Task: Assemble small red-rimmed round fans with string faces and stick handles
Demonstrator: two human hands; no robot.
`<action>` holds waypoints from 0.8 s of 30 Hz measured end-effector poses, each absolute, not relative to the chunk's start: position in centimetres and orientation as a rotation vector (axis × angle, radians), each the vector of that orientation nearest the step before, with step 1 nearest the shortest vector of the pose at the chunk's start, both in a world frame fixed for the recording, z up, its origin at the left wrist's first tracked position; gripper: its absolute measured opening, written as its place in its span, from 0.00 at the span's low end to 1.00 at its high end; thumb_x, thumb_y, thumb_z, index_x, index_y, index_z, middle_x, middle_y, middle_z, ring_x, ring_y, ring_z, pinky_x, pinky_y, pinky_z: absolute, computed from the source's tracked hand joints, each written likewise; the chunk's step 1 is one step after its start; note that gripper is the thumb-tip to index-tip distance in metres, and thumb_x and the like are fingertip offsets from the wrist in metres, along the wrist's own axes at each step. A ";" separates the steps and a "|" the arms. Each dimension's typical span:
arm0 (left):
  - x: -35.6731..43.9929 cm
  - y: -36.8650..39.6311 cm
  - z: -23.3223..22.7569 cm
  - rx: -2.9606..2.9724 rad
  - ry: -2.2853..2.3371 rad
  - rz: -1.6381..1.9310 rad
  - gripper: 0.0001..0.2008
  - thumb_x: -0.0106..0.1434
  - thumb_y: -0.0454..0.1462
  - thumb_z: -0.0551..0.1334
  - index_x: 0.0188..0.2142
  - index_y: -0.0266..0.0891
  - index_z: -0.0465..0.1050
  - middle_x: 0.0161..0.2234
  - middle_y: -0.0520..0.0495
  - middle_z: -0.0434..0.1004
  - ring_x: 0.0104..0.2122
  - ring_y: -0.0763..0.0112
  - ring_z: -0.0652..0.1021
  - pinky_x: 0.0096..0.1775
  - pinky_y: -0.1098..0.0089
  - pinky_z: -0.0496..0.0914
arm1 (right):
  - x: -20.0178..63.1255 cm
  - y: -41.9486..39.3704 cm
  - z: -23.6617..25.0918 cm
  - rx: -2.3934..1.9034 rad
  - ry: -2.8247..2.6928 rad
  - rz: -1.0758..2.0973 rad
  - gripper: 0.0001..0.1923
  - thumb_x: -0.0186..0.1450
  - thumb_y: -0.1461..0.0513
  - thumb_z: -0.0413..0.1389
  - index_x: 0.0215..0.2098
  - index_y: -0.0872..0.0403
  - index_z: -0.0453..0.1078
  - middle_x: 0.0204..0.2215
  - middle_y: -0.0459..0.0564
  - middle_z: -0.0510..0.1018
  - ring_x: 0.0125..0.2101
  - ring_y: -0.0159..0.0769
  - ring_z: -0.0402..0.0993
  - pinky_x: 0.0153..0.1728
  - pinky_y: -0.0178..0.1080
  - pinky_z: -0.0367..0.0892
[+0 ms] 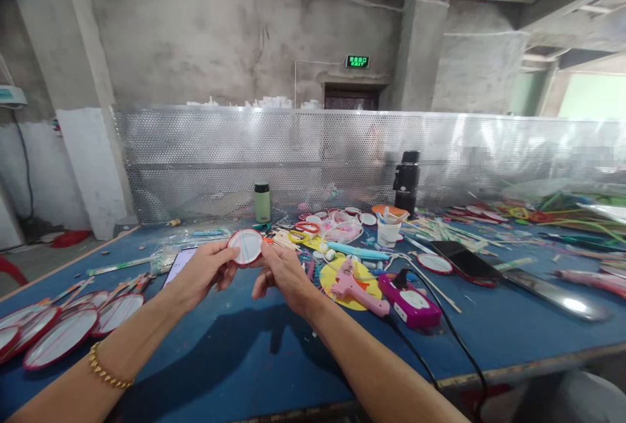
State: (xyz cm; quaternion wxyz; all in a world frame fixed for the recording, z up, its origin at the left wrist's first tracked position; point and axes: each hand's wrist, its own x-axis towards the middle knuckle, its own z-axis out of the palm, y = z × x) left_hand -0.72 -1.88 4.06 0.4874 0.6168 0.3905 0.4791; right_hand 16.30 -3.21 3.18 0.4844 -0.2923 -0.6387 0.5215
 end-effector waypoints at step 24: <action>-1.1 -2.4 4.0 1.881 0.921 0.788 0.13 0.62 0.43 0.55 0.26 0.38 0.61 0.11 0.59 0.60 0.10 0.82 0.60 0.15 0.78 0.51 | 18.5 -1.0 4.1 -0.853 -1.663 0.618 0.07 0.59 0.59 0.57 0.31 0.55 0.75 0.26 0.46 0.78 0.25 0.30 0.71 0.27 0.33 0.65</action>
